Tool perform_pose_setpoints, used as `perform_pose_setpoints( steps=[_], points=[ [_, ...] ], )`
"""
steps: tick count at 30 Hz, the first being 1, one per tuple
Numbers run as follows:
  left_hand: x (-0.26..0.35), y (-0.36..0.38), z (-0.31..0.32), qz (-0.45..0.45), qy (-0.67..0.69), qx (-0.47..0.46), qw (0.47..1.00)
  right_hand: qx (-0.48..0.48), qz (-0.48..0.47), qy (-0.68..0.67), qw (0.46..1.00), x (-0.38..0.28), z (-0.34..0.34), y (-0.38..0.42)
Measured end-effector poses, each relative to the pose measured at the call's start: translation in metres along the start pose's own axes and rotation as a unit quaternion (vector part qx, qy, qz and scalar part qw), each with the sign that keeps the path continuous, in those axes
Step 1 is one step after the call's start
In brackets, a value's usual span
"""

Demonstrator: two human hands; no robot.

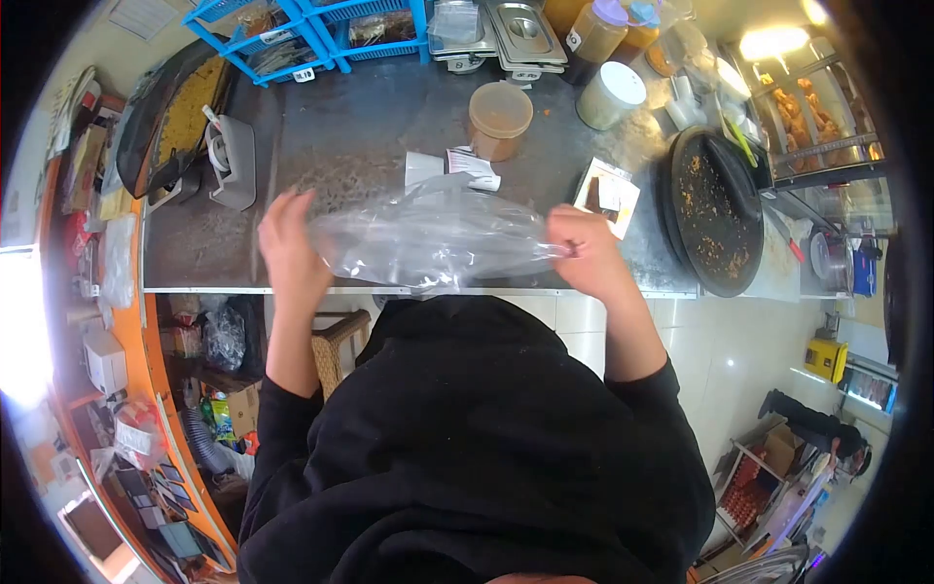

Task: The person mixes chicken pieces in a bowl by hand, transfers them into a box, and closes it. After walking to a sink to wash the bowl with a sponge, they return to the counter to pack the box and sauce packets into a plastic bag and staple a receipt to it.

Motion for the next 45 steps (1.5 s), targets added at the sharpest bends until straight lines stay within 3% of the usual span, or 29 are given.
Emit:
perform_pose_setpoints(
  steps=[1,2,4,5,7,8,9,11,14,18,22,25,28,30,31,34,35,37,41,43,44,45],
  points=[
    [0.040,-0.006,-0.001,0.109,0.011,-0.011,0.994,-0.055,-0.012,-0.012,0.998,-0.001,0.016,-0.006],
    [0.061,-0.003,0.016,0.152,0.013,-0.066,0.986,-0.111,-0.025,-0.023,0.993,-0.003,0.029,-0.008],
    [0.052,0.012,0.082,0.126,0.021,-0.321,0.939,-0.180,-0.011,-0.067,0.981,-0.009,0.029,-0.012],
    [0.032,0.014,0.091,0.047,0.086,-0.318,0.943,-0.215,-0.004,-0.088,0.973,-0.011,0.030,-0.015],
    [-0.017,0.024,0.104,-0.111,0.213,-0.308,0.921,-0.184,0.048,-0.139,0.972,0.043,0.001,-0.010],
    [-0.032,0.027,0.100,-0.152,0.268,-0.291,0.906,-0.088,0.144,-0.067,0.983,0.072,-0.026,-0.005],
    [-0.048,0.030,0.096,-0.195,0.323,-0.271,0.886,-0.026,0.154,0.162,0.974,0.084,-0.051,-0.002],
    [-0.078,0.043,0.097,-0.291,0.420,-0.230,0.828,-0.004,0.356,0.366,0.860,0.129,-0.062,0.026],
    [-0.112,0.060,0.108,-0.408,0.521,-0.159,0.733,-0.101,0.421,0.321,0.842,0.173,-0.041,0.040],
    [-0.116,0.060,0.104,-0.434,0.608,-0.063,0.661,0.021,0.327,0.293,0.898,0.162,-0.030,0.032],
    [-0.122,0.063,0.112,-0.439,0.643,-0.032,0.627,-0.056,0.264,0.125,0.955,0.124,0.011,0.006],
    [-0.130,0.068,0.122,-0.457,0.635,-0.041,0.622,-0.095,0.100,0.022,0.990,0.039,0.043,-0.059],
    [-0.134,0.068,0.132,-0.437,0.645,-0.051,0.625,-0.094,-0.082,-0.047,0.991,-0.041,0.085,-0.124],
    [-0.139,0.071,0.136,-0.423,0.651,-0.037,0.629,-0.136,-0.107,-0.139,0.975,-0.068,0.135,-0.160],
    [-0.145,0.072,0.136,-0.383,0.619,-0.052,0.684,-0.128,-0.158,-0.116,0.972,-0.081,0.155,-0.174],
    [-0.159,0.081,0.113,-0.415,0.672,0.027,0.613,-0.164,-0.106,-0.081,0.977,-0.061,0.223,-0.203],
    [-0.173,0.093,0.117,-0.442,0.665,-0.006,0.602,-0.182,-0.082,0.025,0.979,-0.046,0.239,-0.205],
    [-0.194,0.104,0.106,-0.466,0.617,-0.029,0.634,-0.212,-0.034,0.235,0.948,-0.015,0.256,-0.204],
    [-0.194,0.080,0.069,-0.428,0.575,-0.047,0.696,-0.219,-0.042,0.380,0.897,-0.008,0.274,-0.212],
    [-0.214,0.064,0.044,-0.330,0.358,0.018,0.873,-0.240,-0.041,0.360,0.900,-0.016,0.278,-0.219],
    [-0.215,0.058,0.033,-0.271,0.234,0.050,0.933,-0.251,-0.041,0.349,0.902,-0.022,0.278,-0.222],
    [-0.217,0.054,0.028,-0.287,0.223,0.015,0.931,-0.259,-0.038,0.360,0.895,-0.027,0.276,-0.224]
  ],
)
Point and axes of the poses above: each hand's wrist, its own y-axis away from the middle knuckle, its own z-axis out of the palm, x = y × z, the point moved 9 cm from there along -y, towards the middle knuckle, and after that the axes turned 9 degrees about -x, right-handed, at the moved point
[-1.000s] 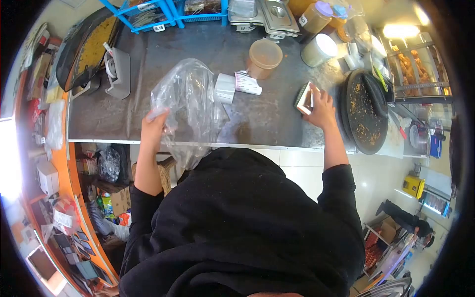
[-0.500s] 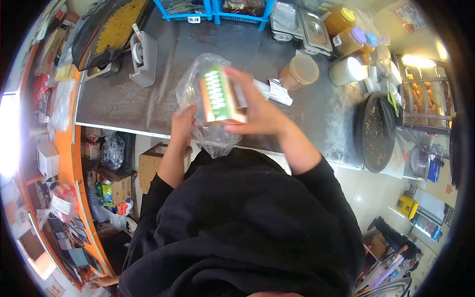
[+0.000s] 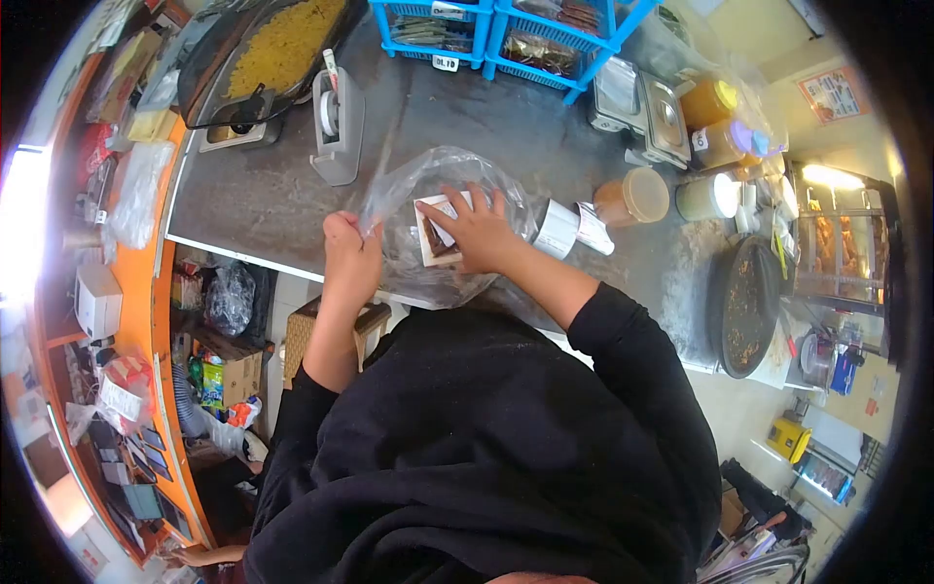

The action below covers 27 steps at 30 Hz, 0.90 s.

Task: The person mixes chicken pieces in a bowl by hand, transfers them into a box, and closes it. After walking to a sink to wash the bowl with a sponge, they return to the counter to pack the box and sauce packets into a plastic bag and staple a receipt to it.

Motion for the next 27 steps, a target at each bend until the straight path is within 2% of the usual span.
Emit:
perform_pose_setpoints(
  steps=[2,4,5,7,9,12,15,16,18,19,22,23,25,26,27],
  points=[
    [0.016,-0.007,-0.020,-0.047,-0.042,-0.052,0.997,-0.020,0.004,0.022,1.000,0.003,-0.015,0.005],
    [0.009,-0.012,-0.020,-0.088,0.150,-0.128,0.976,-0.118,0.048,0.039,0.991,0.018,-0.033,0.011],
    [0.010,-0.013,-0.018,-0.110,0.244,-0.165,0.949,-0.169,0.070,0.047,0.982,0.031,-0.034,0.016],
    [0.036,-0.024,-0.028,-0.119,0.356,-0.187,0.908,-0.154,0.051,0.194,0.968,0.065,-0.040,0.022],
    [0.044,-0.047,-0.029,-0.127,0.461,-0.188,0.858,-0.150,0.054,0.187,0.969,0.076,-0.088,0.030],
    [0.099,-0.084,-0.030,-0.019,0.578,-0.270,0.770,-0.123,-0.050,0.250,0.959,0.094,-0.125,0.020],
    [0.119,-0.123,-0.032,-0.025,0.552,-0.270,0.789,-0.152,0.030,0.239,0.959,0.117,-0.169,0.004],
    [0.124,-0.135,-0.032,-0.019,0.535,-0.272,0.800,-0.097,0.000,0.161,0.982,0.113,-0.192,0.007],
    [0.131,-0.158,-0.033,-0.008,0.501,-0.276,0.820,-0.102,0.012,0.131,0.986,0.112,-0.219,0.009],
    [0.136,-0.166,-0.036,-0.015,0.487,-0.249,0.837,-0.105,0.018,0.116,0.987,0.113,-0.224,0.008],
    [0.144,-0.195,-0.032,-0.014,0.445,-0.198,0.873,0.035,-0.078,0.069,0.994,0.127,-0.251,-0.007],
    [0.135,-0.203,-0.033,-0.015,0.386,-0.168,0.907,0.173,-0.166,-0.006,0.971,0.128,-0.269,0.002],
    [0.143,-0.207,-0.043,-0.012,0.257,-0.109,0.960,0.259,-0.092,-0.031,0.961,0.107,-0.303,0.037],
    [0.133,-0.218,-0.050,0.008,0.136,-0.073,0.988,0.286,-0.040,-0.103,0.952,0.112,-0.293,0.052],
    [0.129,-0.214,-0.052,0.027,0.082,-0.030,0.996,0.311,0.011,-0.171,0.935,0.121,-0.277,0.068]
  ],
)
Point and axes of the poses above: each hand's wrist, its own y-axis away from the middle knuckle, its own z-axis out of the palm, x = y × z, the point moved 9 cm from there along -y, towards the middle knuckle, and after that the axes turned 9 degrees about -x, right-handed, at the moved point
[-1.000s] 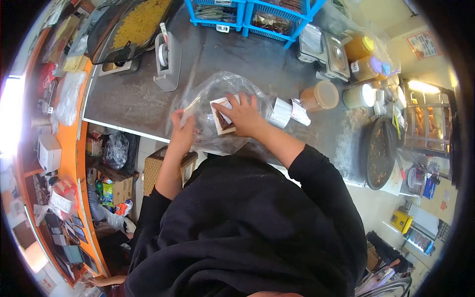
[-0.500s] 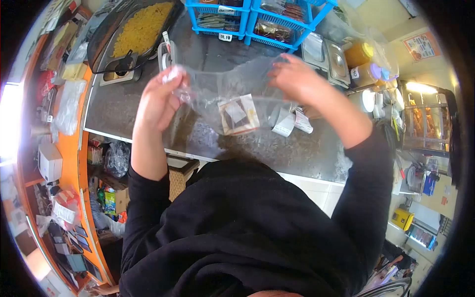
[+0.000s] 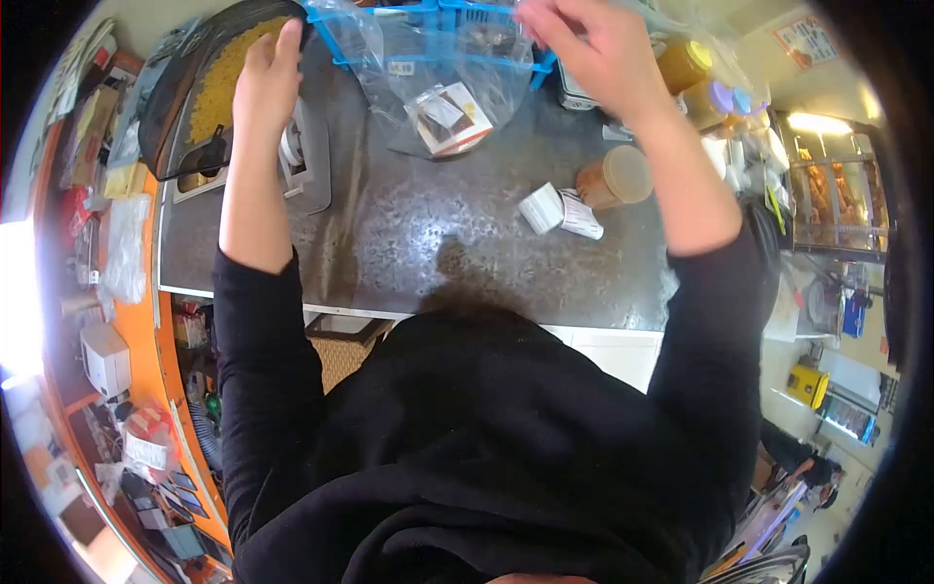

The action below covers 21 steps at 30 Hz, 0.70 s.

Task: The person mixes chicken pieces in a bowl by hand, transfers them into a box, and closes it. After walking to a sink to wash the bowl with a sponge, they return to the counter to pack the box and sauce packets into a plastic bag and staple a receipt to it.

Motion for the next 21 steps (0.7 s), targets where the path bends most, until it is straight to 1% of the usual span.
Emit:
perform_pose_setpoints(
  steps=[1,2,3,4,5,6,7,8,9,10,13,16,18,19,21],
  points=[
    [-0.003,0.011,-0.002,0.022,-0.056,0.041,0.997,0.037,0.065,-0.050,0.996,0.013,0.003,0.025],
    [-0.005,0.025,-0.003,0.045,-0.111,0.081,0.989,-0.004,0.161,-0.001,0.987,0.029,0.019,0.054],
    [-0.009,0.038,0.015,0.098,-0.133,0.049,0.985,-0.045,0.253,0.048,0.965,0.051,0.036,0.087],
    [-0.015,0.056,0.037,0.150,-0.152,0.018,0.977,-0.076,0.295,0.101,0.947,0.079,0.055,0.122],
    [-0.044,0.070,0.062,0.049,-0.045,-0.073,0.995,-0.110,0.374,0.068,0.919,0.119,0.082,0.170],
    [-0.068,0.089,0.093,-0.052,0.062,-0.159,0.984,-0.107,0.470,0.047,0.875,0.145,0.096,0.215],
    [-0.077,0.107,0.114,-0.081,0.079,-0.196,0.974,-0.127,0.529,0.114,0.831,0.152,0.102,0.246],
    [-0.087,0.124,0.134,-0.109,0.094,-0.234,0.962,-0.069,0.536,0.089,0.837,0.176,0.120,0.276],
    [-0.089,0.137,0.152,-0.094,0.102,-0.264,0.954,-0.009,0.542,0.063,0.838,0.207,0.145,0.313],
    [-0.087,0.147,0.169,-0.077,0.111,-0.293,0.946,0.053,0.545,0.039,0.836,0.224,0.153,0.334],
    [-0.067,0.170,0.206,-0.011,0.108,-0.334,0.936,0.074,0.529,-0.192,0.823,0.217,0.174,0.326],
    [-0.052,0.185,0.222,0.057,0.035,-0.378,0.924,0.079,0.581,-0.361,0.725,0.206,0.184,0.329],
    [-0.050,0.194,0.229,0.091,0.011,-0.401,0.911,0.101,0.557,-0.441,0.696,0.186,0.180,0.328],
    [-0.051,0.196,0.232,0.082,0.022,-0.411,0.907,0.109,0.545,-0.478,0.680,0.172,0.176,0.326],
    [-0.056,0.206,0.237,0.006,0.097,-0.448,0.889,0.121,0.482,-0.484,0.720,0.128,0.154,0.300]
  ],
)
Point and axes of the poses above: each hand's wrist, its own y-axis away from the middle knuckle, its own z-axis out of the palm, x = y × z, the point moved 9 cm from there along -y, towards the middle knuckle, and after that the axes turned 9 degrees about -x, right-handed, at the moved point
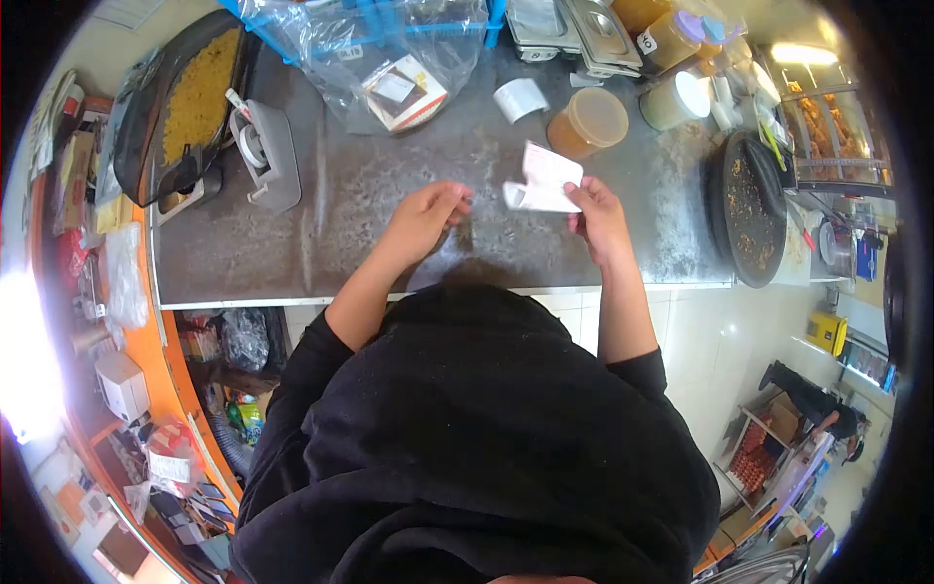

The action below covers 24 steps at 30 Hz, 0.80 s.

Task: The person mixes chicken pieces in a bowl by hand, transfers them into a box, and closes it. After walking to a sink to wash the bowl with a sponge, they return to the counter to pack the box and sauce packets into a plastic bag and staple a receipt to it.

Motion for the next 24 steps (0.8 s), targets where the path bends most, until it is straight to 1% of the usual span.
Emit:
perform_pose_setpoints(
  steps=[1,2,3,4,5,6,7,8,9,10,11,12,14,15,16,17,20,22,23,24],
  points=[
    [0.013,0.004,0.004,-0.031,0.088,-0.023,0.995,-0.016,-0.033,0.001,0.999,-0.018,0.018,0.013],
    [0.021,0.008,0.010,-0.061,0.178,-0.043,0.981,-0.058,-0.042,0.024,0.997,-0.031,0.036,0.023],
    [0.042,0.011,0.009,0.043,0.160,-0.027,0.986,-0.101,-0.050,0.048,0.993,-0.041,0.053,0.033],
    [0.071,0.018,0.007,0.145,0.140,-0.007,0.979,-0.145,-0.056,0.070,0.985,-0.042,0.070,0.039],
    [0.067,0.021,0.003,0.038,0.162,0.013,0.986,-0.157,-0.086,0.045,0.983,-0.044,0.079,0.040],
    [0.073,0.030,-0.002,-0.069,0.189,0.035,0.979,-0.170,-0.115,0.019,0.979,-0.045,0.087,0.040],
    [0.070,0.032,-0.009,-0.029,0.209,0.082,0.974,-0.182,-0.145,-0.007,0.973,-0.048,0.095,0.040],
    [0.064,0.033,-0.017,0.011,0.227,0.130,0.965,-0.192,-0.196,-0.050,0.960,-0.056,0.105,0.045],
    [0.058,0.037,-0.024,0.049,0.244,0.178,0.952,-0.214,-0.187,-0.022,0.958,-0.055,0.116,0.051],
    [0.065,0.044,-0.031,0.062,0.271,0.202,0.939,-0.237,-0.176,0.006,0.955,-0.053,0.126,0.059],
    [0.064,0.048,-0.036,0.071,0.262,0.211,0.939,-0.260,-0.164,0.033,0.951,-0.051,0.134,0.066],
    [0.059,0.050,-0.044,0.080,0.251,0.218,0.940,-0.286,-0.129,0.027,0.949,-0.045,0.142,0.068],
    [0.056,0.056,-0.054,0.104,0.230,0.238,0.938,-0.298,-0.070,-0.017,0.952,-0.030,0.147,0.068],
    [0.052,0.057,-0.055,0.116,0.245,0.238,0.932,-0.301,-0.043,-0.040,0.952,-0.023,0.149,0.067],
    [0.049,0.057,-0.055,0.128,0.260,0.238,0.927,-0.288,-0.043,0.001,0.957,-0.019,0.147,0.065],
    [0.045,0.057,-0.056,0.140,0.275,0.238,0.921,-0.279,-0.021,0.023,0.960,-0.011,0.145,0.063],
    [0.028,0.055,-0.062,0.124,0.133,0.259,0.949,-0.258,0.033,0.108,0.960,0.018,0.140,0.049],
    [-0.006,0.048,-0.065,0.018,0.018,0.293,0.956,-0.254,0.050,0.188,0.947,0.050,0.136,0.028],
    [-0.025,0.044,-0.066,-0.034,-0.040,0.307,0.950,-0.245,0.074,0.214,0.943,0.069,0.133,0.018],
    [-0.041,0.038,-0.066,-0.018,-0.131,0.326,0.936,-0.236,0.095,0.240,0.937,0.089,0.131,0.007]
  ],
)
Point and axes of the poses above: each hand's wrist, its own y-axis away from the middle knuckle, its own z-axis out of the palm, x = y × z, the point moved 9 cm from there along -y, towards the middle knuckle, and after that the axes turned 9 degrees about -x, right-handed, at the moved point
